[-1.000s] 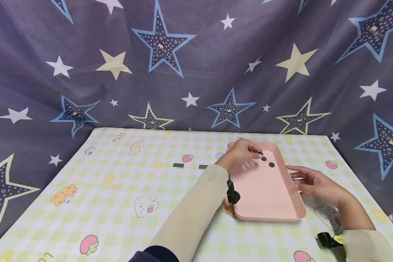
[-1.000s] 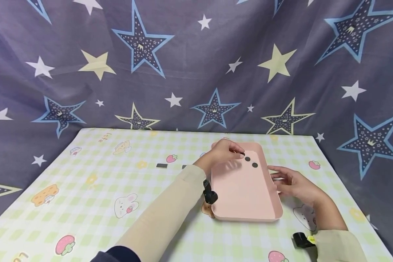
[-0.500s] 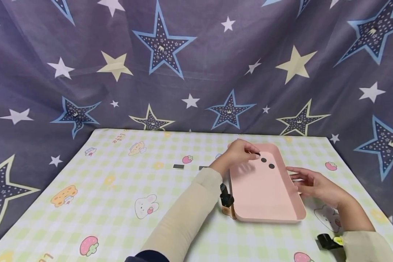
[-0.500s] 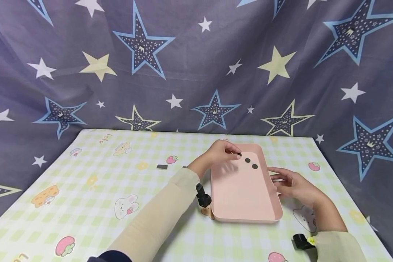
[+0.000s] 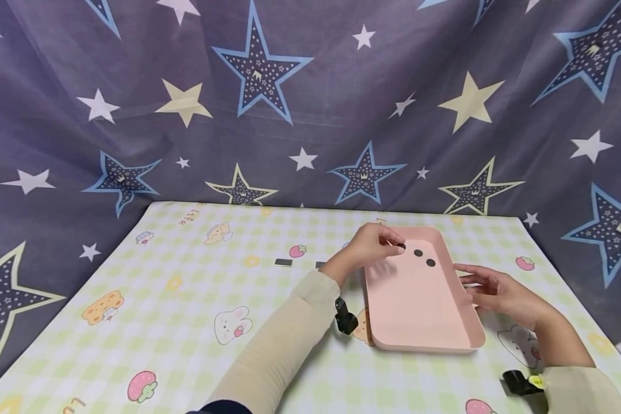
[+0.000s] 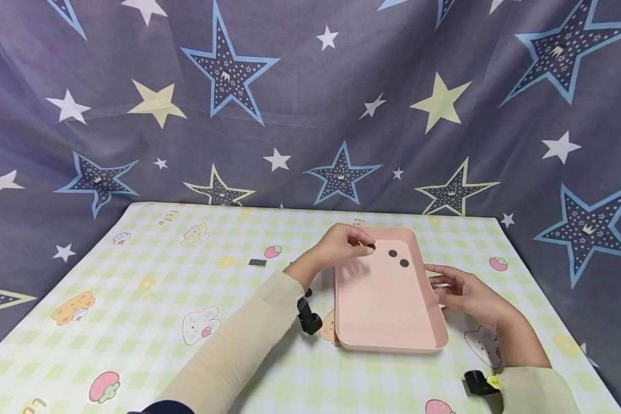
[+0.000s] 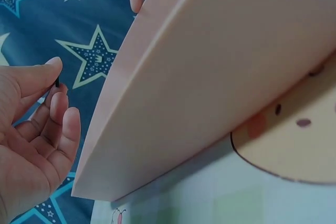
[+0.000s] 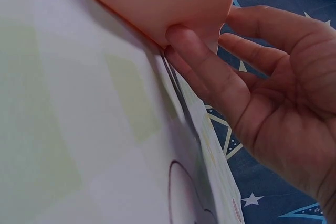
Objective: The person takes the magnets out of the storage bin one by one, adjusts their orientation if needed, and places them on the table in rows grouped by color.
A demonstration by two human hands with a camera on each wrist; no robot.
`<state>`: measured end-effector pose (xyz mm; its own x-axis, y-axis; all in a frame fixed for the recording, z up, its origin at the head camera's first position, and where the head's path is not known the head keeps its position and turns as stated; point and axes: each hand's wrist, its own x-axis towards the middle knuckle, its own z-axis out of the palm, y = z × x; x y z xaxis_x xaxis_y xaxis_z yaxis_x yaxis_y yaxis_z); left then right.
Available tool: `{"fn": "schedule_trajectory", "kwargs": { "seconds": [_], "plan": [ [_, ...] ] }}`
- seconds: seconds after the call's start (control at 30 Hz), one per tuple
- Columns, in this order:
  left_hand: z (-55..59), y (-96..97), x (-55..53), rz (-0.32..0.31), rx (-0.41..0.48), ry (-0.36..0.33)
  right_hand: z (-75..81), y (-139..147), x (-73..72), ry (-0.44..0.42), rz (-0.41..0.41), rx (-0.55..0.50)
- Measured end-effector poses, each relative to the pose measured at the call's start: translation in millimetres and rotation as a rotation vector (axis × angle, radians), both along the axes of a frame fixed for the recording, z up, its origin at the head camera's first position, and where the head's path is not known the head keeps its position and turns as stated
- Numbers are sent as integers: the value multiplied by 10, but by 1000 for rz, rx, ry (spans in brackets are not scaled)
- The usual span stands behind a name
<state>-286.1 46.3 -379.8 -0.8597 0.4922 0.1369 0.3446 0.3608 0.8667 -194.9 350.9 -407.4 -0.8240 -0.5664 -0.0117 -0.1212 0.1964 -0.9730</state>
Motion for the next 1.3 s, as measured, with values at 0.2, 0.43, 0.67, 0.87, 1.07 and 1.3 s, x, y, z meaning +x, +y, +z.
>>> {"fn": "schedule_trajectory", "kwargs": {
  "seconds": [0.2,0.43,0.67,0.87,1.07,1.3],
  "plan": [
    [17,-73,42,2,-2,3,-11,24,-13,5,3,7],
    [14,-155,74,11,-10,23,-4,33,-11,2,-3,20],
    [11,-267,135,-6,-23,61,9,16,-2,4,-22,44],
    [6,-372,178,-5,-46,115,18,7,-5,-2,-18,50],
    [-14,-489,214,1,-54,119,16,16,-6,0,-8,36],
    [-33,-618,234,-21,-60,158,12,13,-4,-4,14,-1]
  ]
}}
